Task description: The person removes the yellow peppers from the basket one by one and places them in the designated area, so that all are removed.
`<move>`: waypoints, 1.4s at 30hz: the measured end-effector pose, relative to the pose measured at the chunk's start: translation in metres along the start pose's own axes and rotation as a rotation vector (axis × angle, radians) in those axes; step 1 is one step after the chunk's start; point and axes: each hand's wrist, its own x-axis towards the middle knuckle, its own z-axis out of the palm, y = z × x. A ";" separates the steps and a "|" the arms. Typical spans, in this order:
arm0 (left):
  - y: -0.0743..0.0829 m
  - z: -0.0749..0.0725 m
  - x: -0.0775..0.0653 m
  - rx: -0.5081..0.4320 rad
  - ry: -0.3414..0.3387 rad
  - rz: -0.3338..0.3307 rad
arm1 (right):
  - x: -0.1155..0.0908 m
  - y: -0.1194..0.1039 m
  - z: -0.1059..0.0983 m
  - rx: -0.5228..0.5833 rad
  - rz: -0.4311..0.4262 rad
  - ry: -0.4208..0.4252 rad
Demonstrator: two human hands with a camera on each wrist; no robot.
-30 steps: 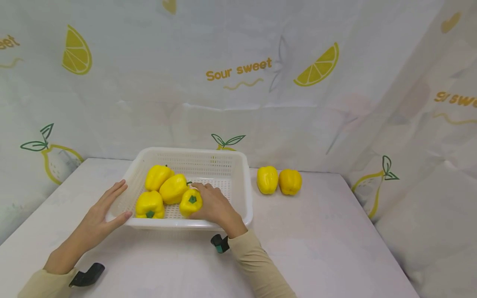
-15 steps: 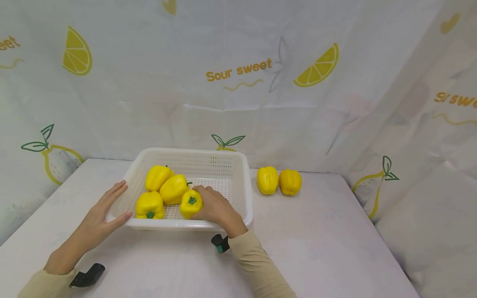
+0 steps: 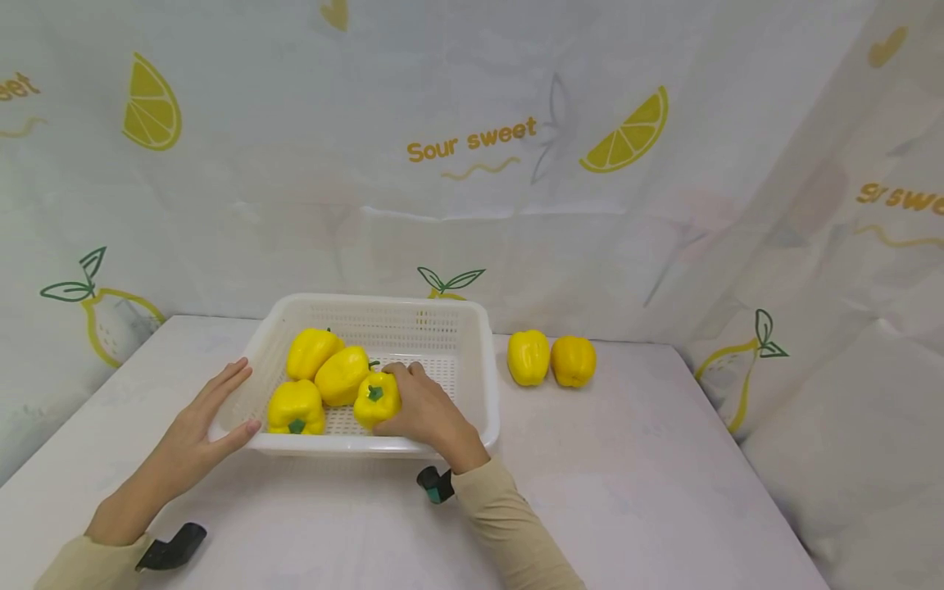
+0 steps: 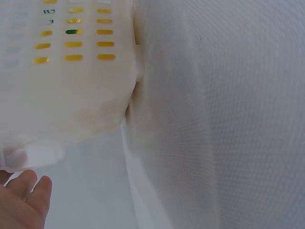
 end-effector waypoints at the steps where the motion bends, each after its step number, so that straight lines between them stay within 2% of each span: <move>1: 0.000 0.000 0.000 0.001 0.000 -0.001 | 0.000 0.000 0.000 0.000 -0.003 0.003; 13: 0.000 0.000 0.000 -0.002 0.005 0.006 | -0.001 -0.001 0.000 0.003 -0.027 0.054; 24: -0.001 0.000 0.000 -0.001 0.004 0.004 | -0.002 -0.002 0.001 -0.050 -0.065 0.127; 32: -0.002 0.000 0.000 -0.010 -0.003 0.007 | -0.003 -0.003 0.000 -0.021 -0.044 0.135; 42: -0.001 0.000 0.000 -0.001 -0.002 0.006 | -0.005 -0.002 0.001 0.012 -0.076 0.187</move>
